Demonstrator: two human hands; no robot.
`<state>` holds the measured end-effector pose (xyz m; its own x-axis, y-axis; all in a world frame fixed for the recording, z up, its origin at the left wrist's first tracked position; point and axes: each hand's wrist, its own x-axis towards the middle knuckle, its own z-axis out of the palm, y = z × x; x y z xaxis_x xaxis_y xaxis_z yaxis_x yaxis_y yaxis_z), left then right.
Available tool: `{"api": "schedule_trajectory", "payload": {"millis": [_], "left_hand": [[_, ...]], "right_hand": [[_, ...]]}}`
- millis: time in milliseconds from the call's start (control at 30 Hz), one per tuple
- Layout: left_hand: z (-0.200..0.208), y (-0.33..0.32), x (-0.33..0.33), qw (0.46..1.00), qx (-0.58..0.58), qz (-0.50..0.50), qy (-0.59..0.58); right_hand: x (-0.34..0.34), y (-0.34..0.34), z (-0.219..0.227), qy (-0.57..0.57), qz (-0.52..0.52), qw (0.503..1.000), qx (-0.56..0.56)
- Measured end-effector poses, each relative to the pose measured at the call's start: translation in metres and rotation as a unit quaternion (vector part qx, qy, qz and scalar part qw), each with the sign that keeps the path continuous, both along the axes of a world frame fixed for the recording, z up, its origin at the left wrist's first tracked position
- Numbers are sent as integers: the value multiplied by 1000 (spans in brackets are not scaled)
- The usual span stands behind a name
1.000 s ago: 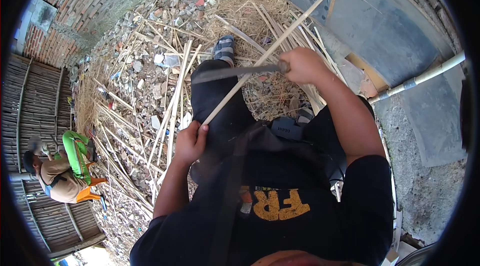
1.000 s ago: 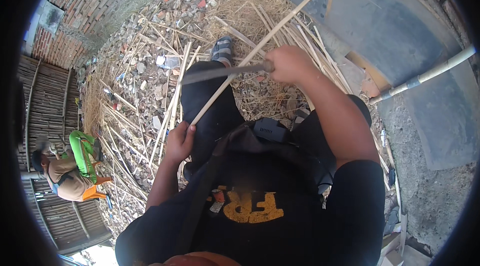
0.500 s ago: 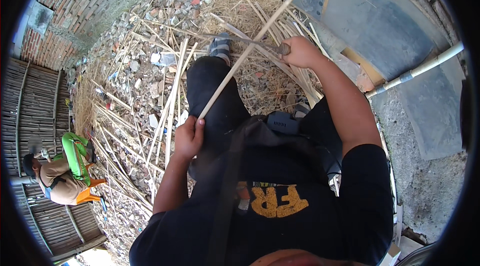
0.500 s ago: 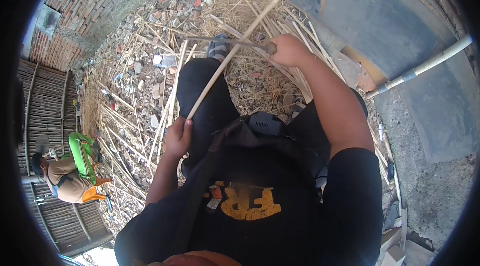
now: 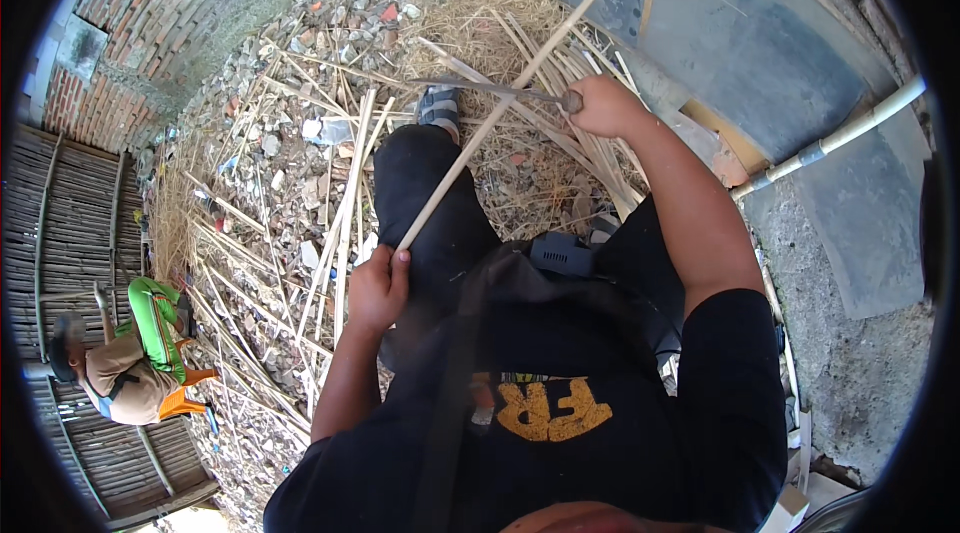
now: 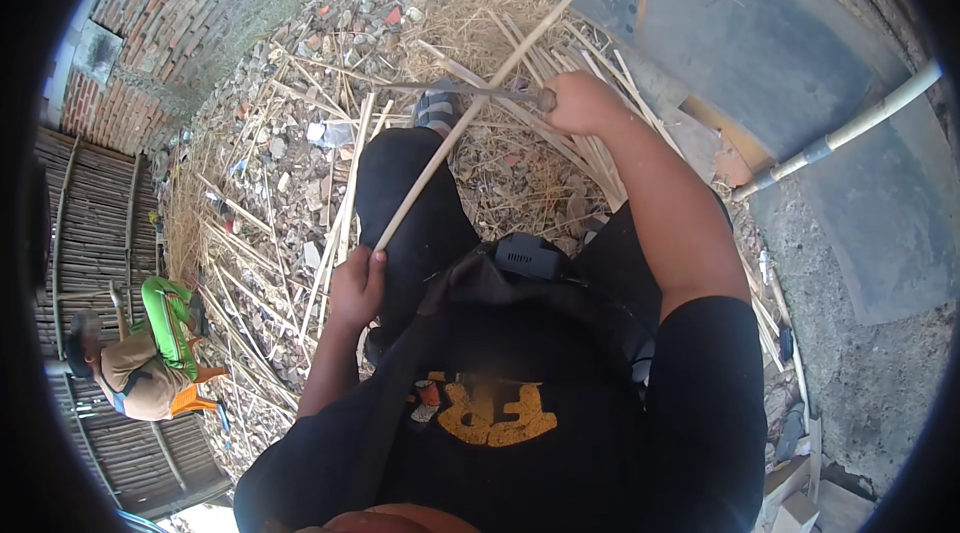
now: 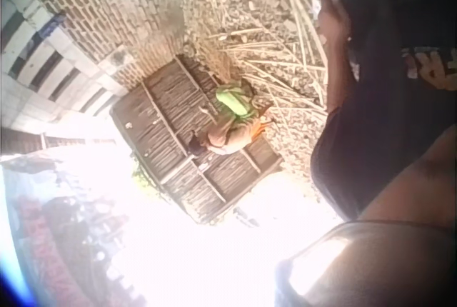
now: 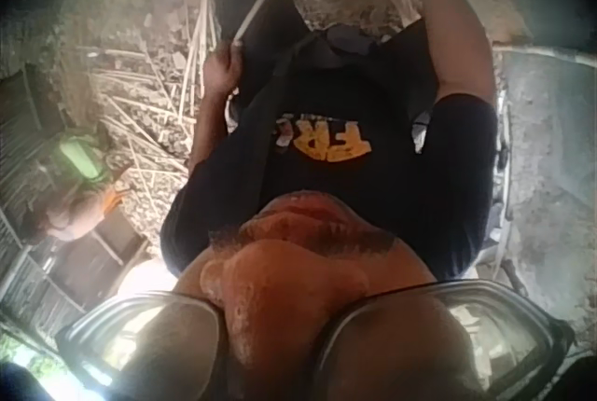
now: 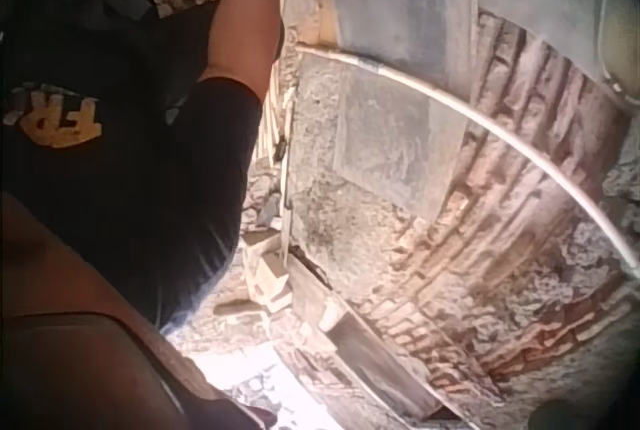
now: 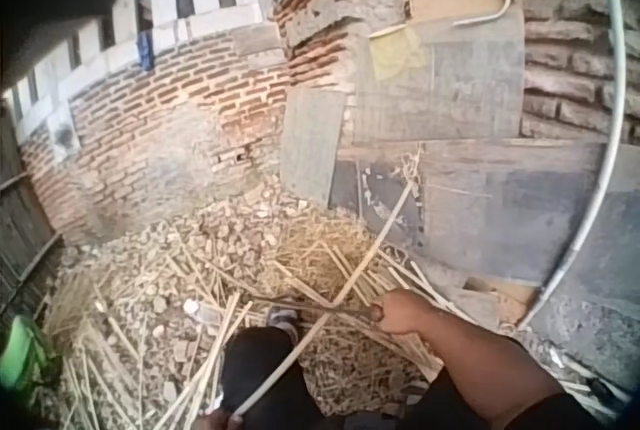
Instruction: The person shaves thin strips of bamboo using a knife, holding the strip with their left hand and pulling the knife along the surface with their right hand to smooth and thin the material.
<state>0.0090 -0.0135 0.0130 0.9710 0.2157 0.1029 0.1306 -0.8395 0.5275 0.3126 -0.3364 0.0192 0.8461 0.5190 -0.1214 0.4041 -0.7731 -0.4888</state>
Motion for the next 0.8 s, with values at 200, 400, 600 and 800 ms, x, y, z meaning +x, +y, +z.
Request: {"api": "schedule_trajectory", "payload": {"millis": [200,400,600,800], "left_hand": [[-8,7,-10,1000,-21,0,7],[-6,5,-8,1000,-14,-8,-1],[8,8,-3,999,1,-14,38],[-1,11,-6,999,-43,-11,30]], "right_hand": [[-47,20,30,-34,4,999,33],[-11,7,-1,-63,-4,995,73],[14,-26,-8,-84,-105,991,23],[-44,21,35,-84,60,994,-40]]}}
